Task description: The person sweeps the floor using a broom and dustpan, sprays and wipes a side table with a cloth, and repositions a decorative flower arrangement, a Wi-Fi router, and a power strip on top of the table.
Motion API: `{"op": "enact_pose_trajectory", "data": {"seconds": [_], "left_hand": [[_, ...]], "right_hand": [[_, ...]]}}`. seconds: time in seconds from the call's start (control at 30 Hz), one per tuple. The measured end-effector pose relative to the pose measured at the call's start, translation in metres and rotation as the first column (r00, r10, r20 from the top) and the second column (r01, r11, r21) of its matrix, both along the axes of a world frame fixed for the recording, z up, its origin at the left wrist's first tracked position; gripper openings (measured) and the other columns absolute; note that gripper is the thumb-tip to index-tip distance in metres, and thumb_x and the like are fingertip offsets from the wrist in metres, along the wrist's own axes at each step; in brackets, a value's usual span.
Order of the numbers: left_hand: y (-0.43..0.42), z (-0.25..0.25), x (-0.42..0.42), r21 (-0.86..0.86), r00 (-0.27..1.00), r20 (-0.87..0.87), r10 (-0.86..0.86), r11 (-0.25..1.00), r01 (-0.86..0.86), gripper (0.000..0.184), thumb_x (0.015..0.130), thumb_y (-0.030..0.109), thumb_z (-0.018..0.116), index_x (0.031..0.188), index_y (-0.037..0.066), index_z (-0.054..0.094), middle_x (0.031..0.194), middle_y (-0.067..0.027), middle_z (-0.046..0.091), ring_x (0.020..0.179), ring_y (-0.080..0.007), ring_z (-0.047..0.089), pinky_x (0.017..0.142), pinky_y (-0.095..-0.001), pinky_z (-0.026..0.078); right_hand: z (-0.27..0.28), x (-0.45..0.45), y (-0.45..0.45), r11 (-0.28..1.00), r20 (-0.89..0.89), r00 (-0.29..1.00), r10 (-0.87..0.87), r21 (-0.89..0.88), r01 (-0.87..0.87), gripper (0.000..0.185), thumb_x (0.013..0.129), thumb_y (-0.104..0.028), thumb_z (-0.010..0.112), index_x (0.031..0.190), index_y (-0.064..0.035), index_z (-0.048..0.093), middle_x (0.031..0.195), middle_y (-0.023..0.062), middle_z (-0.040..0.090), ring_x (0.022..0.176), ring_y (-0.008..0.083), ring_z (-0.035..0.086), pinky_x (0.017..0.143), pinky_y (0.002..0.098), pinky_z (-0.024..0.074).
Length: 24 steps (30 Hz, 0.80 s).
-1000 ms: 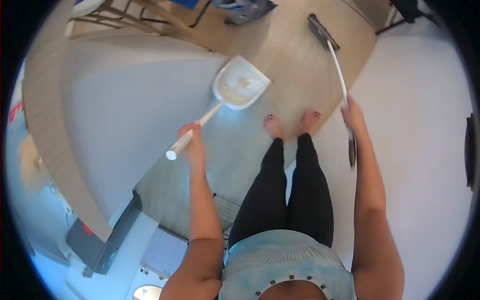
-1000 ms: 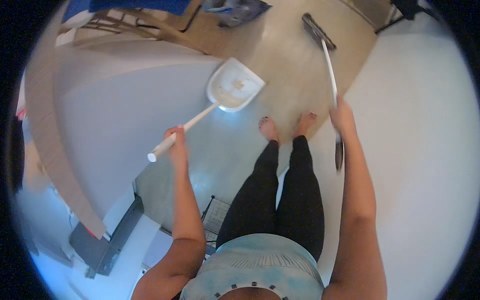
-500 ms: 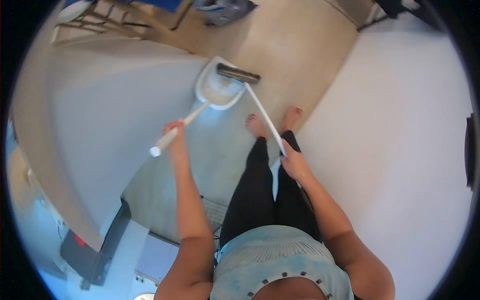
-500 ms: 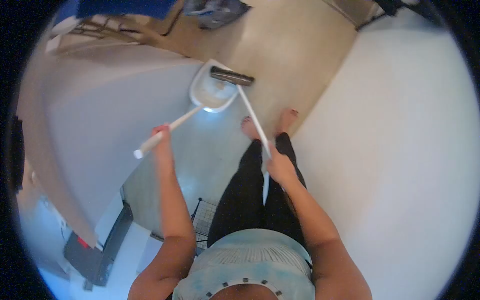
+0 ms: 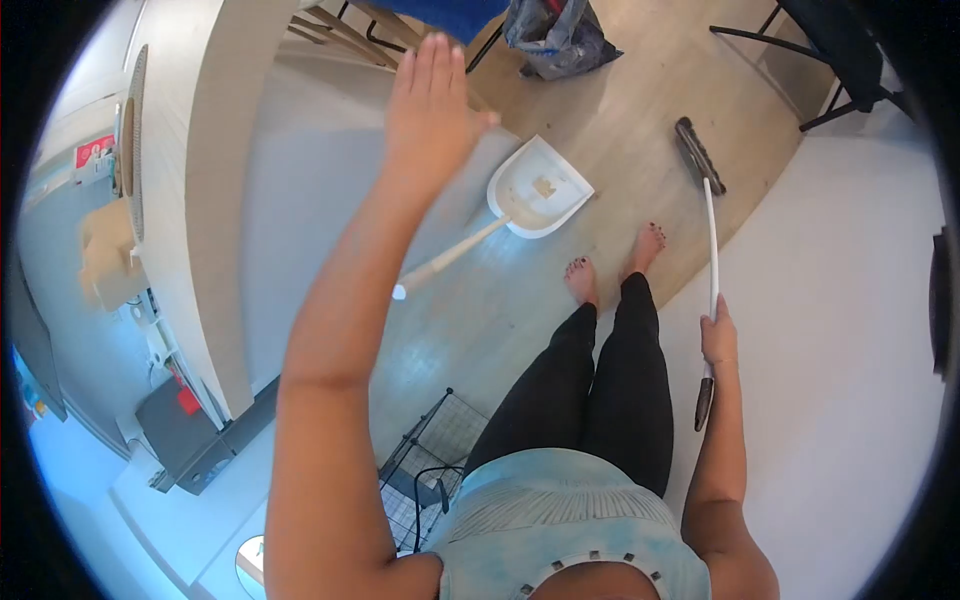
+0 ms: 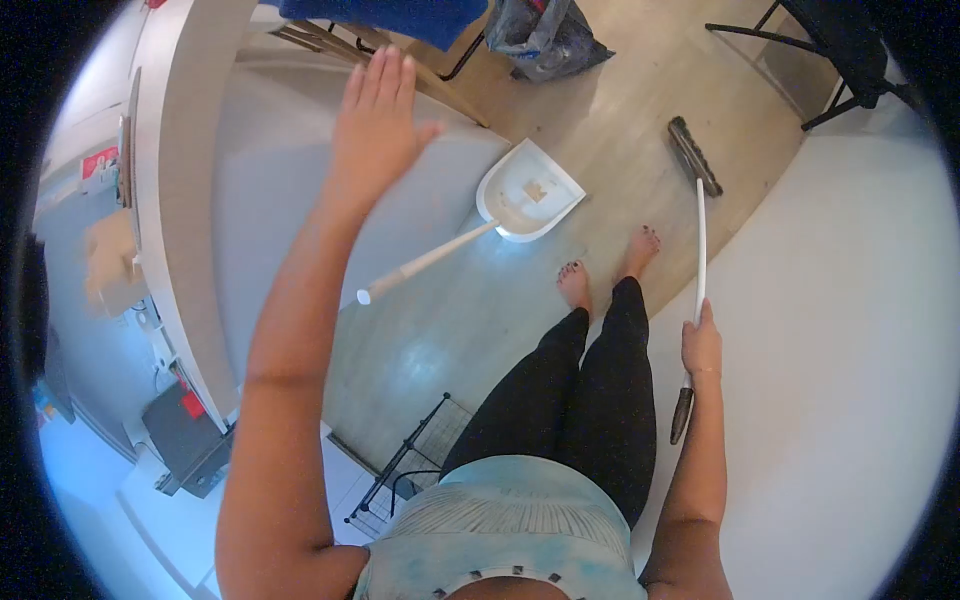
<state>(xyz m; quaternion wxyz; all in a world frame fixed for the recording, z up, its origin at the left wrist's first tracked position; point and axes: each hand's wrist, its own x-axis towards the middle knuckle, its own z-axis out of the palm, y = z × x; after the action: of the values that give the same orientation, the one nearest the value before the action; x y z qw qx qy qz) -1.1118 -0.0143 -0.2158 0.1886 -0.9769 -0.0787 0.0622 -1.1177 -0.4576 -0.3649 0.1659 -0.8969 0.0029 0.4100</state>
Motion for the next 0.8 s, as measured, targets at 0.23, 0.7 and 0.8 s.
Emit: {"op": "enact_pose_trajectory", "data": {"seconds": [0.23, 0.7, 0.8], "left_hand": [[0.116, -0.05, 0.031, 0.398, 0.623, -0.314, 0.716, 0.695, -0.598, 0.09, 0.07, 0.065, 0.044, 0.131, 0.001, 0.024, 0.136, -0.0106, 0.026, 0.128, -0.0212, 0.018, 0.103, -0.0291, 0.014], [-0.079, -0.085, -0.004, -0.545, 0.798, -0.588, 0.13, 0.665, -0.51, 0.05, 0.08, 0.041, 0.048, 0.119, 0.01, 0.047, 0.124, -0.0138, 0.043, 0.116, -0.0279, 0.038, 0.097, -0.0439, 0.025], [-0.099, -0.085, -0.082, -0.532, 0.47, -0.821, 0.326, -0.133, -0.837, 0.052, 0.079, 0.047, 0.051, 0.116, 0.01, 0.049, 0.112, -0.0107, 0.053, 0.105, -0.0232, 0.048, 0.09, -0.0375, 0.033]], "right_hand": [[-0.01, 0.026, -0.037, 0.998, -0.159, 0.986, -0.042, 0.047, 0.05, 0.054, 0.079, -0.013, 0.048, 0.129, -0.0053, 0.029, 0.103, 0.0266, 0.053, 0.093, 0.0361, 0.055, 0.079, 0.0379, 0.043], [0.0, 0.054, -0.043, 0.999, -0.286, 0.958, -0.033, -0.002, 0.033, 0.057, 0.08, -0.014, 0.047, 0.131, -0.0084, 0.023, 0.099, 0.0277, 0.054, 0.092, 0.0394, 0.053, 0.08, 0.0419, 0.0417], [-0.009, 0.048, -0.047, 0.998, -0.295, 0.955, -0.018, -0.066, -0.002, 0.057, 0.081, -0.016, 0.048, 0.131, -0.0083, 0.023, 0.098, 0.0275, 0.054, 0.091, 0.0398, 0.053, 0.08, 0.0424, 0.0419]]}}
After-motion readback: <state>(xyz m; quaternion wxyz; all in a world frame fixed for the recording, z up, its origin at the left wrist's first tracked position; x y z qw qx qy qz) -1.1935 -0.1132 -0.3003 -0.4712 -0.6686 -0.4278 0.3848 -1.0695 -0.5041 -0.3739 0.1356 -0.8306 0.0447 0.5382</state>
